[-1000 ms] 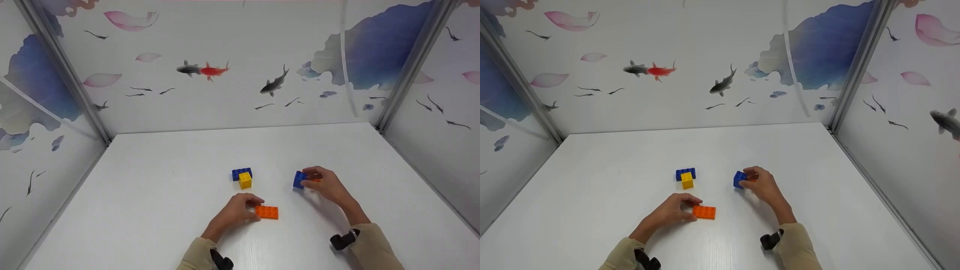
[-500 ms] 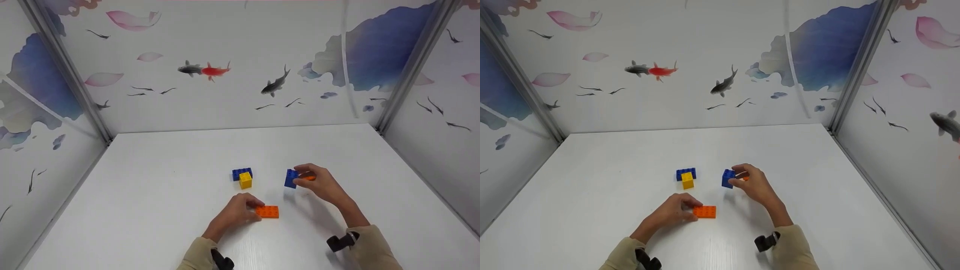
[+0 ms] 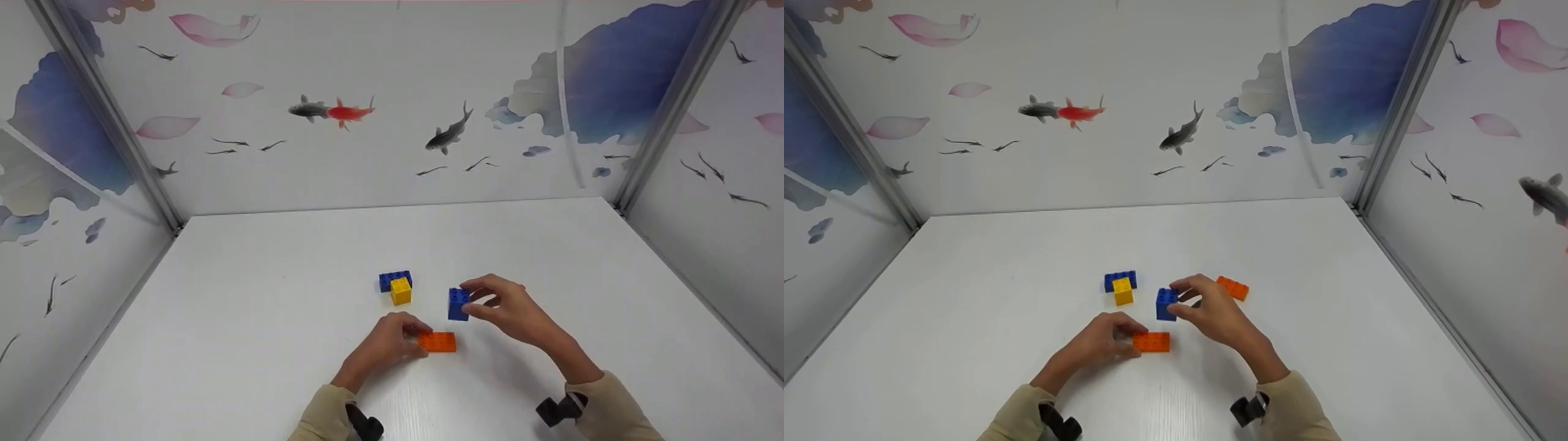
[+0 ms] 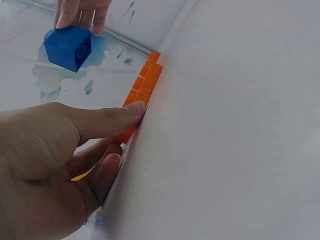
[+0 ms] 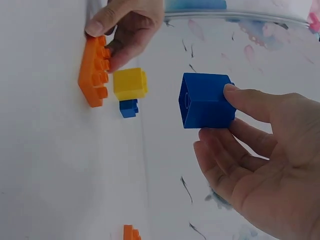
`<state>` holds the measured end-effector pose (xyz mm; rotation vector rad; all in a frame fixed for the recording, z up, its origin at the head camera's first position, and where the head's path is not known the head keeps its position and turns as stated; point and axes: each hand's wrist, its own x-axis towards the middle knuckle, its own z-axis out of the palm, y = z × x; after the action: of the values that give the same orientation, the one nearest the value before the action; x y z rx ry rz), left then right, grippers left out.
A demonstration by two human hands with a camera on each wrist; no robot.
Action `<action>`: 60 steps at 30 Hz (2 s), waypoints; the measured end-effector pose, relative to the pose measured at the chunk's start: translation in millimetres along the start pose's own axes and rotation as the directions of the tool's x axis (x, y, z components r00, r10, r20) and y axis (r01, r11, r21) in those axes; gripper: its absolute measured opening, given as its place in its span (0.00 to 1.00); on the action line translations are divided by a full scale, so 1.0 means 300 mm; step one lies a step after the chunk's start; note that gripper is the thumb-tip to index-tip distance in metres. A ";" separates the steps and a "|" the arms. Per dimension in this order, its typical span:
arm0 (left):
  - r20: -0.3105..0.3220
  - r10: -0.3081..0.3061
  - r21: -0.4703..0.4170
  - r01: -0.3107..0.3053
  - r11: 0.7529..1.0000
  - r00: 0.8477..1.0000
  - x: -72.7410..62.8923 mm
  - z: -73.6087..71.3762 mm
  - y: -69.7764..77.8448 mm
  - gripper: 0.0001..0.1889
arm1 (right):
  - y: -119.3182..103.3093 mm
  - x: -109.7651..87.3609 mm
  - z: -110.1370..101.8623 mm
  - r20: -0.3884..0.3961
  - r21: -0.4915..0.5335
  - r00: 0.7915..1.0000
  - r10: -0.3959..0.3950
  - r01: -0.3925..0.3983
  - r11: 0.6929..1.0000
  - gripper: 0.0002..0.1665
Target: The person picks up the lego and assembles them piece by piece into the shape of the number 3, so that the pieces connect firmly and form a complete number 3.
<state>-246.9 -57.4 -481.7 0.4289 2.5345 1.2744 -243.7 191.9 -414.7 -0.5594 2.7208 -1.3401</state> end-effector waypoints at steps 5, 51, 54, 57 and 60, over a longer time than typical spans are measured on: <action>0.005 -0.012 -0.012 0.012 1.000 1.000 0.004 0.003 0.000 0.16 | 0.014 -0.009 0.038 0.047 0.007 0.999 -0.014 0.013 1.000 0.21; -0.005 -0.016 -0.030 0.016 0.999 1.000 0.009 -0.002 0.010 0.15 | 0.099 0.014 0.103 0.173 0.052 0.985 -0.015 0.006 0.999 0.19; -0.006 -0.021 -0.036 0.020 0.999 1.000 0.011 -0.004 0.009 0.16 | 0.096 0.015 0.102 0.178 0.054 0.984 -0.028 0.018 0.998 0.19; -0.010 -0.022 -0.038 0.022 0.999 1.000 0.010 -0.004 0.010 0.16 | 0.093 0.015 0.100 0.179 0.044 0.983 -0.032 0.024 0.999 0.19; -0.015 -0.022 -0.043 0.021 0.999 1.000 0.006 -0.004 0.011 0.15 | 0.091 0.015 0.101 0.179 0.029 0.983 -0.028 0.023 0.999 0.19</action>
<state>-248.6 -55.8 -478.6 0.3831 2.5125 1.3270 -249.5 182.5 -454.3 -0.6803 2.5564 -1.2627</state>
